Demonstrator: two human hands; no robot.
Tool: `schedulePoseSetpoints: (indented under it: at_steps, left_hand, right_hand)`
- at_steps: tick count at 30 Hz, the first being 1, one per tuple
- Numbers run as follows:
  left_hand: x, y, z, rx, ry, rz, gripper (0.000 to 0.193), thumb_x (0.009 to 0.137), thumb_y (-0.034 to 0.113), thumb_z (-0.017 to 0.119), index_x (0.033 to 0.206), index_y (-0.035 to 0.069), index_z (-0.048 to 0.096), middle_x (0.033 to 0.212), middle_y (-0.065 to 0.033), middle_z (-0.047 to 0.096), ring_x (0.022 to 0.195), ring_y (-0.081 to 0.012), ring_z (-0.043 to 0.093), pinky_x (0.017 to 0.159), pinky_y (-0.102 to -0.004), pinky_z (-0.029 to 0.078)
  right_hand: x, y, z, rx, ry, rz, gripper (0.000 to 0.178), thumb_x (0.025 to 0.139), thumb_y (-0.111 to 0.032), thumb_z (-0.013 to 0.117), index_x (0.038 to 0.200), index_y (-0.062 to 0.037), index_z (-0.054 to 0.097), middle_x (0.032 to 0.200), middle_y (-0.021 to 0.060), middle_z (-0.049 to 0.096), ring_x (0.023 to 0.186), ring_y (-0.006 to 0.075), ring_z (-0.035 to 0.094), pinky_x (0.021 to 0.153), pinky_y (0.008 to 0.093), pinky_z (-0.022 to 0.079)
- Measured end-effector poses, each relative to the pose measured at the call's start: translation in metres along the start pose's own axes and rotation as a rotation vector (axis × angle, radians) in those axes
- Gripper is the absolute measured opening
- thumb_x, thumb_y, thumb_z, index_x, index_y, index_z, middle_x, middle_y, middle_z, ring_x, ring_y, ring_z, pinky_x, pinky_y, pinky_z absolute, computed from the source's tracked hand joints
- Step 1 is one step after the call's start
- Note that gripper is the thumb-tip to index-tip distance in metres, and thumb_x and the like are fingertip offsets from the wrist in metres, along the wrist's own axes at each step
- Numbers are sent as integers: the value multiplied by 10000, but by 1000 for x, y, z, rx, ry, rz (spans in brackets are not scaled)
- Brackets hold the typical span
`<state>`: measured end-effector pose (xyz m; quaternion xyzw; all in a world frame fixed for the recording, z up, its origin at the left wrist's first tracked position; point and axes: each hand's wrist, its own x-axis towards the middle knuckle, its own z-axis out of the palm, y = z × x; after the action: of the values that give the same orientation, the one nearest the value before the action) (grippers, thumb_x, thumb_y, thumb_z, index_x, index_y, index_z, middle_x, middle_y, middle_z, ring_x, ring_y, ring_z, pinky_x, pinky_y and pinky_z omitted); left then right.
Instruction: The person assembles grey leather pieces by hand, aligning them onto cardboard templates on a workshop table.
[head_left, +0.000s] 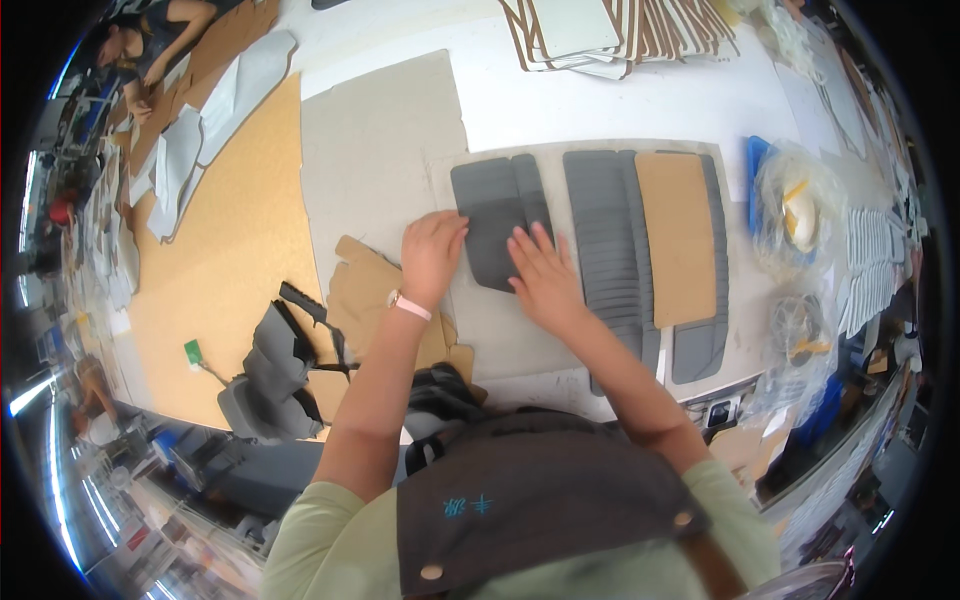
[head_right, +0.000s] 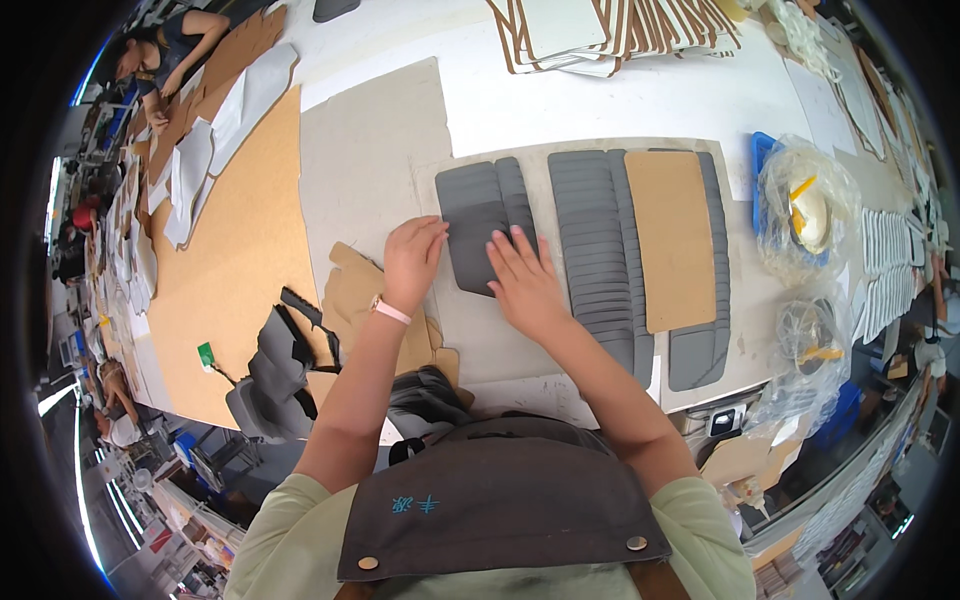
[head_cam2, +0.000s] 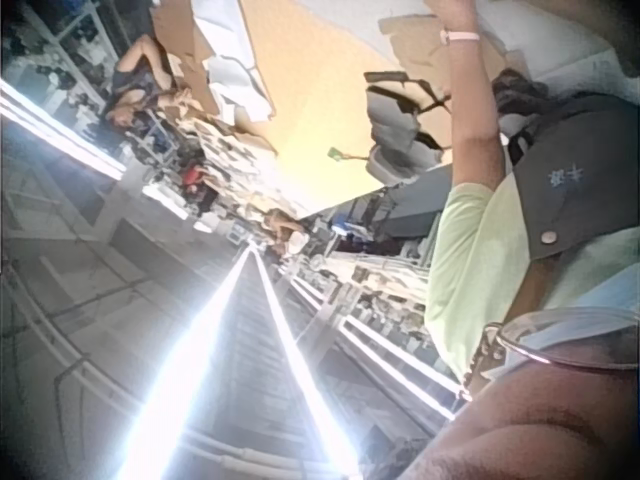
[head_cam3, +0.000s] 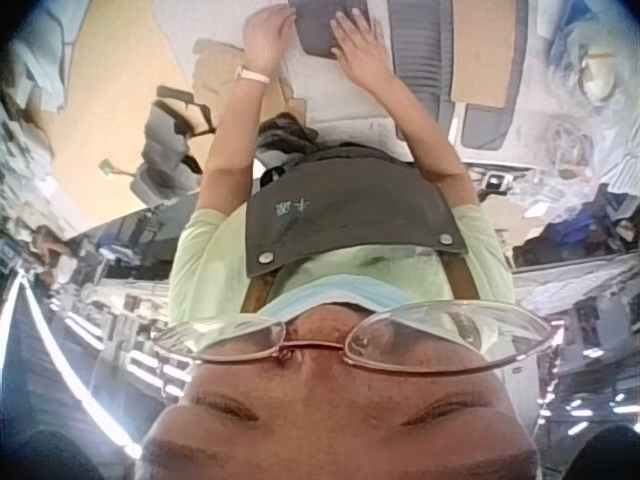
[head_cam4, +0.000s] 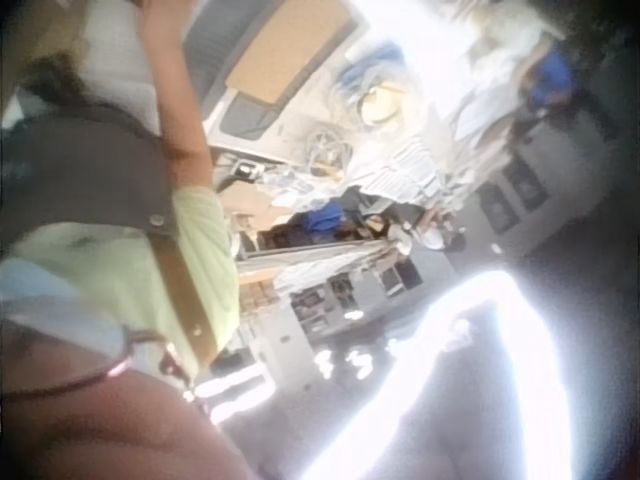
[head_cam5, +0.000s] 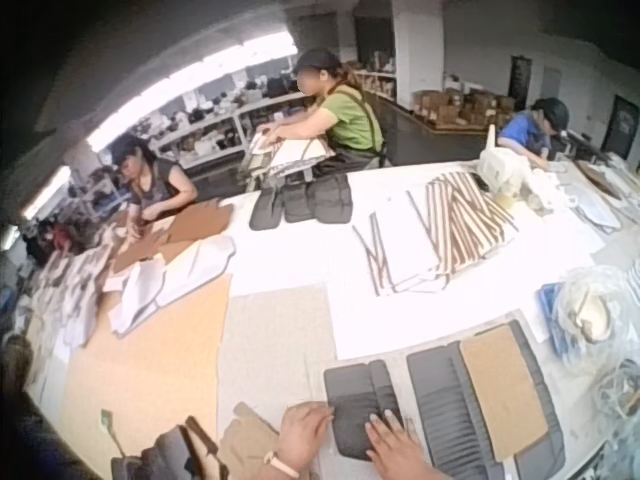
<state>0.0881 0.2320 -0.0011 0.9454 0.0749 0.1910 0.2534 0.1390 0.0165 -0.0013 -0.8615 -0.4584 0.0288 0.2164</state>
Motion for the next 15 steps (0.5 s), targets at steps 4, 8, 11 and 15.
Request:
schedulePoseSetpoints:
  at_steps: [4, 8, 11, 15]
  left_hand:
    - [-24, 14, -5, 13, -57, 17, 190, 794, 139, 705, 977, 87, 707, 1124, -63, 646, 1013, -276, 592, 868, -391, 462]
    - [-32, 23, -6, 33, -122, 42, 271, 791, 182, 711, 1053, 113, 696, 1225, -61, 599, 1120, -269, 544, 940, -393, 426]
    - [-29, 25, -4, 93, -170, 56, 320, 796, 227, 707, 1097, 122, 684, 1271, -60, 581, 1186, -265, 514, 989, -408, 383]
    - [-27, 22, 0, 114, -237, 58, 341, 808, 252, 696, 1125, 127, 671, 1295, -55, 574, 1215, -252, 504, 1022, -423, 346]
  right_hand:
    - [-17, 10, -4, 6, 154, 149, 458, 853, -133, 619, 1282, -6, 521, 1344, 170, 471, 1249, 329, 444, 1024, 495, 358]
    - [0, 26, -3, 121, 275, 262, 334, 822, -59, 639, 1151, -12, 602, 1082, 166, 551, 965, 311, 551, 827, 425, 459]
    - [25, 36, -7, 287, 250, 422, 272, 812, -68, 662, 1081, -37, 629, 979, 142, 559, 838, 287, 574, 747, 395, 475]
    - [41, 52, -4, 443, 106, 622, 204, 795, -105, 692, 985, -55, 635, 929, 124, 564, 746, 258, 583, 697, 372, 481]
